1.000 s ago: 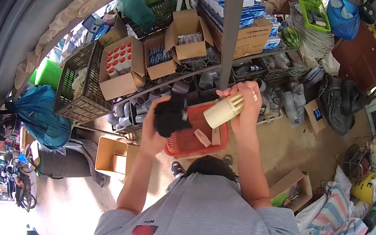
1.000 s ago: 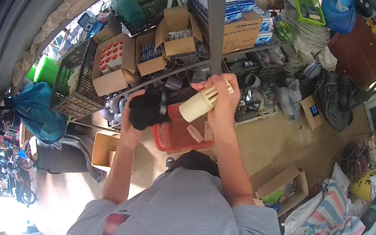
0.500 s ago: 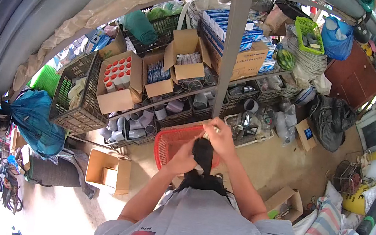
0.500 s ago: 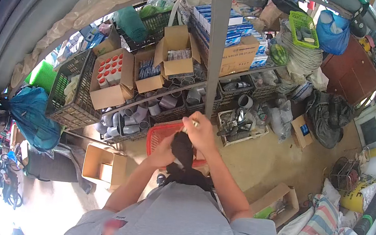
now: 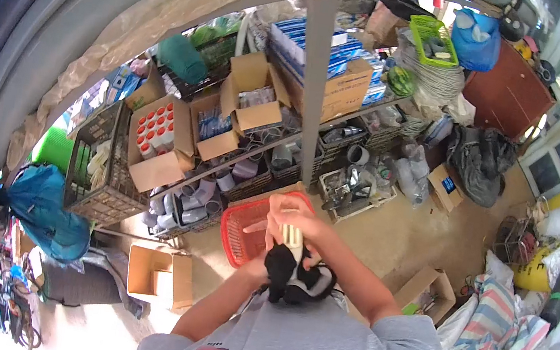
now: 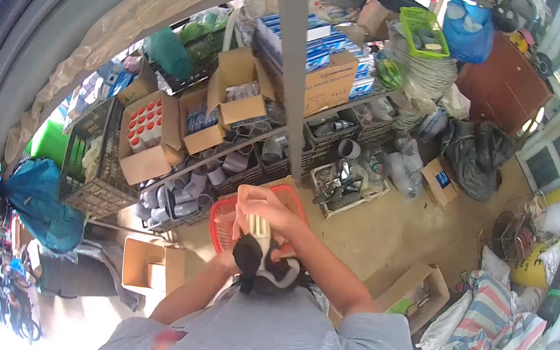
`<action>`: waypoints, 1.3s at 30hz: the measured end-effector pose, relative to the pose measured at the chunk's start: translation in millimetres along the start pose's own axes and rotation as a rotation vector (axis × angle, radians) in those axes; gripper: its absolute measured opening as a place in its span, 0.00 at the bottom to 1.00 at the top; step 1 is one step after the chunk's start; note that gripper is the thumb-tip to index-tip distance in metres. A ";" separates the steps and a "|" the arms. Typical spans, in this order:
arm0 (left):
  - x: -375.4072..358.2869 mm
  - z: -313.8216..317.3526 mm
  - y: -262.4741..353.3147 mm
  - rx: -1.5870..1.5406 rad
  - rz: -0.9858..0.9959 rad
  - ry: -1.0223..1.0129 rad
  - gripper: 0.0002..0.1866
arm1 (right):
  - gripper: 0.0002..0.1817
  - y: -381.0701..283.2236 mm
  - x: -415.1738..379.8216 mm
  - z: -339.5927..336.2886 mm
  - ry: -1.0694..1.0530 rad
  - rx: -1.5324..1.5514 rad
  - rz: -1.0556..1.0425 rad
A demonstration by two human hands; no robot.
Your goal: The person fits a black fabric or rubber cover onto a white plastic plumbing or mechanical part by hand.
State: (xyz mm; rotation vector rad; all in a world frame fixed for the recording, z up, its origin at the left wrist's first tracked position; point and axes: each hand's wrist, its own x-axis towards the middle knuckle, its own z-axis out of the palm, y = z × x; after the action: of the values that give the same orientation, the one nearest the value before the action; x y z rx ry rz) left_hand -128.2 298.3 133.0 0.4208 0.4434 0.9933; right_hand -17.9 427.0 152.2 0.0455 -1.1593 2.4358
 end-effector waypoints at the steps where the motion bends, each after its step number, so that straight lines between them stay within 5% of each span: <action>1: 0.8 2.0 10.8 0.328 0.169 0.110 0.19 | 0.10 -3.5 -3.1 -2.7 0.079 -0.155 -0.014; 2: 2.2 2.9 19.1 0.651 0.342 0.220 0.23 | 0.10 -1.1 -4.2 -5.0 0.097 -0.164 -0.024; 3: 4.7 -0.4 25.8 0.650 0.330 0.206 0.23 | 0.10 7.0 -2.5 -6.4 0.297 -0.284 -0.139; 5: 7.0 -6.9 34.8 1.256 0.151 0.612 0.36 | 0.08 25.3 1.5 1.9 0.692 -0.442 -0.334; 6: 10.0 -3.8 31.4 1.263 0.151 0.605 0.36 | 0.08 30.2 4.0 3.4 0.697 -0.442 -0.342; 8: 20.7 6.9 17.7 1.416 0.466 0.763 0.40 | 0.08 28.7 8.5 3.2 0.823 -0.523 -0.375; 10: 18.4 1.2 13.5 1.321 0.489 0.717 0.31 | 0.08 15.3 5.3 2.6 0.743 -0.340 -0.319; 13: 10.7 19.1 16.7 1.039 0.485 0.361 0.14 | 0.09 -14.1 -2.4 16.0 0.419 -0.398 -0.205; 18: 4.4 3.7 4.6 0.777 0.336 0.283 0.19 | 0.11 -22.9 -8.7 26.0 0.240 -0.184 -0.167; 21: -1.7 -6.0 3.1 0.479 0.046 0.027 0.16 | 0.11 -23.5 -9.3 29.5 0.048 -0.024 -0.169; 23: -1.7 0.0 2.2 0.457 0.086 0.027 0.17 | 0.15 -25.9 -6.5 33.4 -0.144 0.048 -0.187; 26: 4.5 -26.7 0.5 0.743 0.292 0.187 0.22 | 0.13 -27.3 -4.8 27.4 0.133 -0.207 -0.166; 29: 3.2 32.2 46.2 0.883 0.365 0.338 0.27 | 0.11 -7.6 10.3 27.9 0.510 -0.378 -0.272; 31: 9.3 41.0 47.0 1.191 0.313 0.706 0.30 | 0.11 2.6 16.3 28.2 0.775 -0.444 -0.379; 35: 10.6 20.2 33.1 1.381 0.507 0.860 0.34 | 0.11 -0.8 24.5 38.8 0.819 -0.540 -0.394; 37: -4.5 36.0 51.6 1.252 0.484 0.474 0.33 | 0.13 -16.7 21.0 34.5 0.452 -0.501 -0.377; 38: -4.8 23.3 47.3 1.250 0.484 0.477 0.33 | 0.13 -26.9 16.7 37.5 0.451 -0.501 -0.374; 39: -3.3 1.3 34.9 1.005 0.405 0.228 0.32 | 0.13 -40.6 10.8 43.2 0.168 -0.253 -0.229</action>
State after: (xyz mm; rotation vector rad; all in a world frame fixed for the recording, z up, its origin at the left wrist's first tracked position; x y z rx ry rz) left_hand -153.5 312.1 153.0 1.3446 1.0972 1.1619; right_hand -18.1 421.2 212.2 -0.0971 -1.2981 2.0395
